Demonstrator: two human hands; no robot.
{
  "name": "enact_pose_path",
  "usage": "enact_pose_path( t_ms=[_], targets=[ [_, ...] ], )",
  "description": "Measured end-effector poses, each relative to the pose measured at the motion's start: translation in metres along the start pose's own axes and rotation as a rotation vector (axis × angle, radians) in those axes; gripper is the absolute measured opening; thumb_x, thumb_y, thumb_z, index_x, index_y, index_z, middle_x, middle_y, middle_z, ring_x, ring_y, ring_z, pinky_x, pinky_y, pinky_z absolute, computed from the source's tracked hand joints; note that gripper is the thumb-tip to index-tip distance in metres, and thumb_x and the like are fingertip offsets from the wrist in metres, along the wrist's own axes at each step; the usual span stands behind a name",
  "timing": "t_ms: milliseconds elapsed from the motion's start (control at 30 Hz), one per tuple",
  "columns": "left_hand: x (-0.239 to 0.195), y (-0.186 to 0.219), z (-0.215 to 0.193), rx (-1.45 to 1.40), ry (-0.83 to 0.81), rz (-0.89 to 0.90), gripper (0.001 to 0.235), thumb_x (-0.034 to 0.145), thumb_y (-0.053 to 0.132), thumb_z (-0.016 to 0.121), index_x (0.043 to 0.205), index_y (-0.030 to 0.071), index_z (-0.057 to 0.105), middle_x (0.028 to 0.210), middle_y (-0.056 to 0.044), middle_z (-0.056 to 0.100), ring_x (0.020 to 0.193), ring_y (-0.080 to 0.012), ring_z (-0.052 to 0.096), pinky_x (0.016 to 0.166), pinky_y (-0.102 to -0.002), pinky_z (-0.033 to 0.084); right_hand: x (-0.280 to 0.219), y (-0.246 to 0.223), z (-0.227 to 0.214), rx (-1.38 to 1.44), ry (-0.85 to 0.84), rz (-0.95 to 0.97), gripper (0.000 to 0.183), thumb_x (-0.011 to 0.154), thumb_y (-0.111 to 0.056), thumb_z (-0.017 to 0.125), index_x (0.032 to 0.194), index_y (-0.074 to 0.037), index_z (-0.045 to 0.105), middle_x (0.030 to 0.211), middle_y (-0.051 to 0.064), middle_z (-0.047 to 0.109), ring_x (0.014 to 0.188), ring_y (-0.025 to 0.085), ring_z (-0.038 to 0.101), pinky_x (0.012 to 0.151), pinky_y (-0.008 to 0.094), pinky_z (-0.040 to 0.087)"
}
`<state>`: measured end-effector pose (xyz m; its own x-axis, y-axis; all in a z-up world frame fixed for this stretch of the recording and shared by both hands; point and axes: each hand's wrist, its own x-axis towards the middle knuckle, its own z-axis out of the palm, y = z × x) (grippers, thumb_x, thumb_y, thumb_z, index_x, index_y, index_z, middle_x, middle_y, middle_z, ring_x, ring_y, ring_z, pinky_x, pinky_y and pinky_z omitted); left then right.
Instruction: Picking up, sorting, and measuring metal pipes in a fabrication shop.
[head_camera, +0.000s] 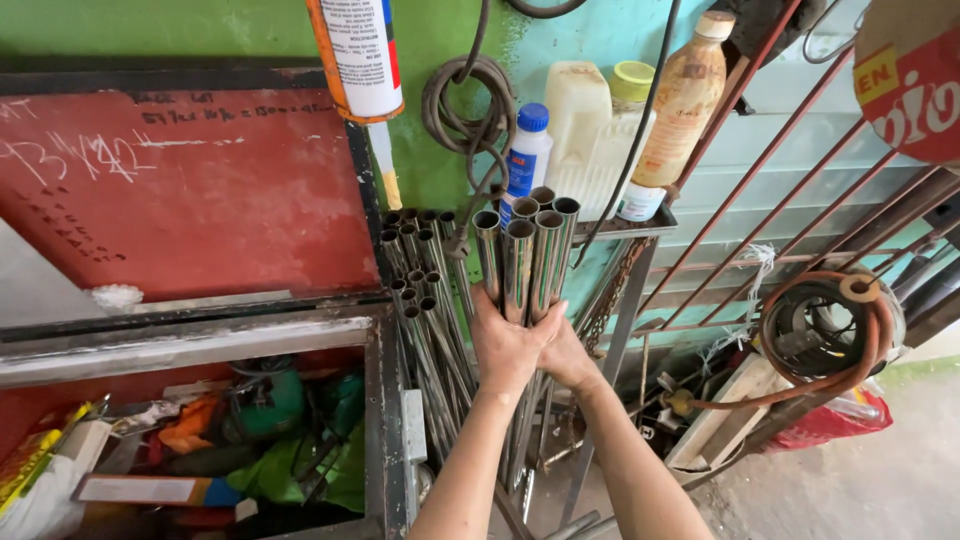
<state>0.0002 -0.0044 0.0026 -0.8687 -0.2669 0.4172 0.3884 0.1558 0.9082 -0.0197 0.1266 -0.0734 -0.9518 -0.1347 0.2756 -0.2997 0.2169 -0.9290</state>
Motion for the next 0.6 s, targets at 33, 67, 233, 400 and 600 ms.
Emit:
enact_pose_path(
  t_ms=[33,67,233,400,600],
  targets=[
    [0.000,-0.001,0.000,0.001,0.000,0.000,0.081,0.065,0.035,0.096,0.119,0.001,0.048,0.102,-0.016,0.072,0.090,-0.0351,0.073,0.082,-0.044,0.059,0.000,-0.005,0.000,0.001,0.000,0.000,0.082,0.069,-0.029,0.089,0.137,-0.002,0.054,0.132,0.009,0.064,0.119,0.019,0.059,0.106,0.035,0.045],
    [0.000,-0.001,0.000,-0.016,-0.004,-0.011,0.080,0.065,0.035,0.096,0.119,0.001,0.048,0.101,-0.016,0.072,0.090,-0.0346,0.074,0.082,-0.043,0.060,0.001,-0.010,-0.001,-0.050,-0.021,-0.068,0.080,0.070,-0.029,0.088,0.138,-0.003,0.056,0.136,0.010,0.061,0.122,0.021,0.058,0.108,0.035,0.044],
    [-0.001,-0.001,-0.002,0.027,-0.005,-0.017,0.084,0.063,0.035,0.097,0.120,0.000,0.047,0.102,-0.017,0.071,0.090,-0.0350,0.073,0.080,-0.043,0.060,0.000,-0.033,0.002,-0.096,-0.052,-0.183,0.078,0.073,-0.033,0.085,0.140,-0.004,0.057,0.141,0.012,0.057,0.128,0.026,0.055,0.110,0.038,0.041],
    [0.002,0.002,-0.007,-0.032,-0.070,-0.021,0.091,0.063,0.039,0.097,0.125,-0.002,0.047,0.109,-0.018,0.074,0.097,-0.0339,0.075,0.085,-0.041,0.061,0.001,-0.005,-0.004,-0.156,-0.071,-0.051,0.072,0.072,-0.033,0.084,0.134,-0.003,0.062,0.126,0.009,0.070,0.114,0.022,0.065,0.100,0.037,0.051],
    [0.002,0.005,-0.012,-0.105,-0.142,-0.069,0.088,0.067,0.044,0.094,0.125,-0.002,0.045,0.108,-0.016,0.074,0.096,-0.0312,0.078,0.086,-0.038,0.064,0.001,-0.022,0.002,-0.001,-0.055,0.042,0.073,0.069,-0.032,0.087,0.130,-0.001,0.063,0.119,0.008,0.071,0.104,0.017,0.066,0.090,0.035,0.056]
  ],
)
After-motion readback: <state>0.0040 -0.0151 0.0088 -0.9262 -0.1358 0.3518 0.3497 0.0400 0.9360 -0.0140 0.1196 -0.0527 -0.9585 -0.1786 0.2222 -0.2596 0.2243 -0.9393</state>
